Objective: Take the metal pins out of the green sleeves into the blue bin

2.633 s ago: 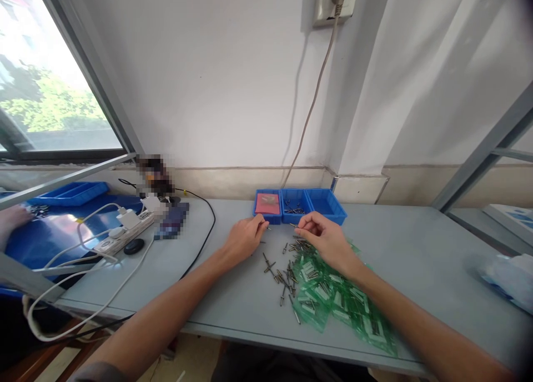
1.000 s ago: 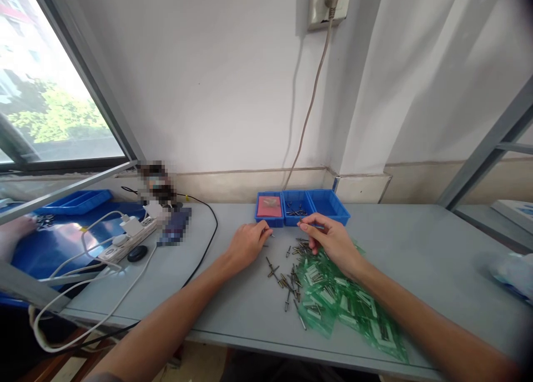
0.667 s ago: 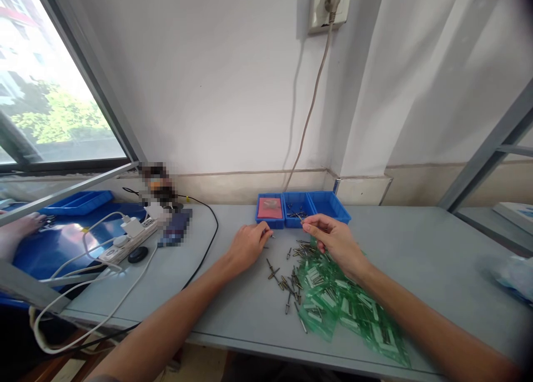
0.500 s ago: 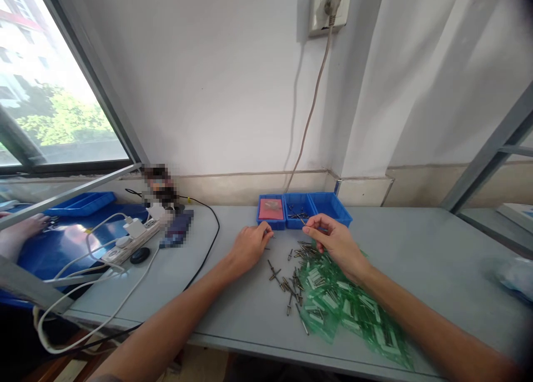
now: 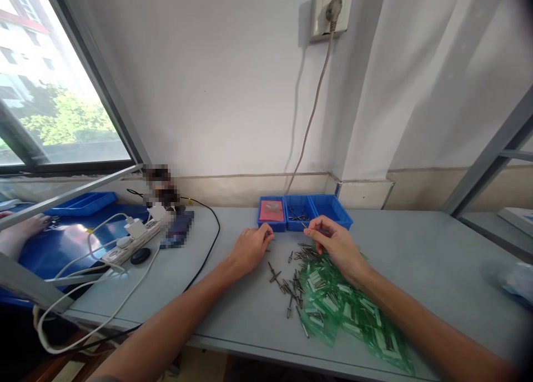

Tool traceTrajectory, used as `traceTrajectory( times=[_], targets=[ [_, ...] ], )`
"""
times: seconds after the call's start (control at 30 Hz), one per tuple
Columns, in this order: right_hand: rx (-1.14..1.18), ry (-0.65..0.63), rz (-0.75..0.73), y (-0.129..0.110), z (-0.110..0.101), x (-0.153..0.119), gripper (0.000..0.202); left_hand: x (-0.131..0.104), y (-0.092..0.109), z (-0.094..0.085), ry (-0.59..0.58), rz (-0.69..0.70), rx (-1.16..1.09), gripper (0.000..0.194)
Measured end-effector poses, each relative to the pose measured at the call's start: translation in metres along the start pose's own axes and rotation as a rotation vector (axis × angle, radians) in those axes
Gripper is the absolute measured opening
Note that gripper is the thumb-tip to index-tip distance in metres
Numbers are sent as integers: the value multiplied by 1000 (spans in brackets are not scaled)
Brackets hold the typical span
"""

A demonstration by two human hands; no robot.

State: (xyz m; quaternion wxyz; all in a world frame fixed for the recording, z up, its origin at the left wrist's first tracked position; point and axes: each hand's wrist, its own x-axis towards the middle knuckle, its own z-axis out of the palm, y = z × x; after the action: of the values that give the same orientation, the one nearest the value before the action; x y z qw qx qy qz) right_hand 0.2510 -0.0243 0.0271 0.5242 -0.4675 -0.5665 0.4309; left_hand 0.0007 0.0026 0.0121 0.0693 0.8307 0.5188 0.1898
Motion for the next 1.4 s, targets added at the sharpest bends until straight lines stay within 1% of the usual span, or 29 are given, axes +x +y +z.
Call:
traceTrajectory(
  times=[0.13,0.33,0.7,0.87,1.1,1.27,1.4],
  targets=[
    [11,7,10,0,0,0,30,0,-2,2,16,12,-3,16],
    [24,18,4,-1,0,0,29,0,-4,3,78,45,-50,19],
    [29,13,5,1,0,-1,30,0,-6,4,111,63,-76,20],
    [30,11,15,-1,1,-1,32,0,-6,4,103,57,-73,21],
    [62,28,68,2,0,1,34,-1,-4,3,105,66,-40,31],
    [78,30,68,-1,1,0,37,0,-3,2,97,58,7,36],
    [71,23,73,-2,2,-1,40,0,-2,1,109,78,6,37]
  ],
)
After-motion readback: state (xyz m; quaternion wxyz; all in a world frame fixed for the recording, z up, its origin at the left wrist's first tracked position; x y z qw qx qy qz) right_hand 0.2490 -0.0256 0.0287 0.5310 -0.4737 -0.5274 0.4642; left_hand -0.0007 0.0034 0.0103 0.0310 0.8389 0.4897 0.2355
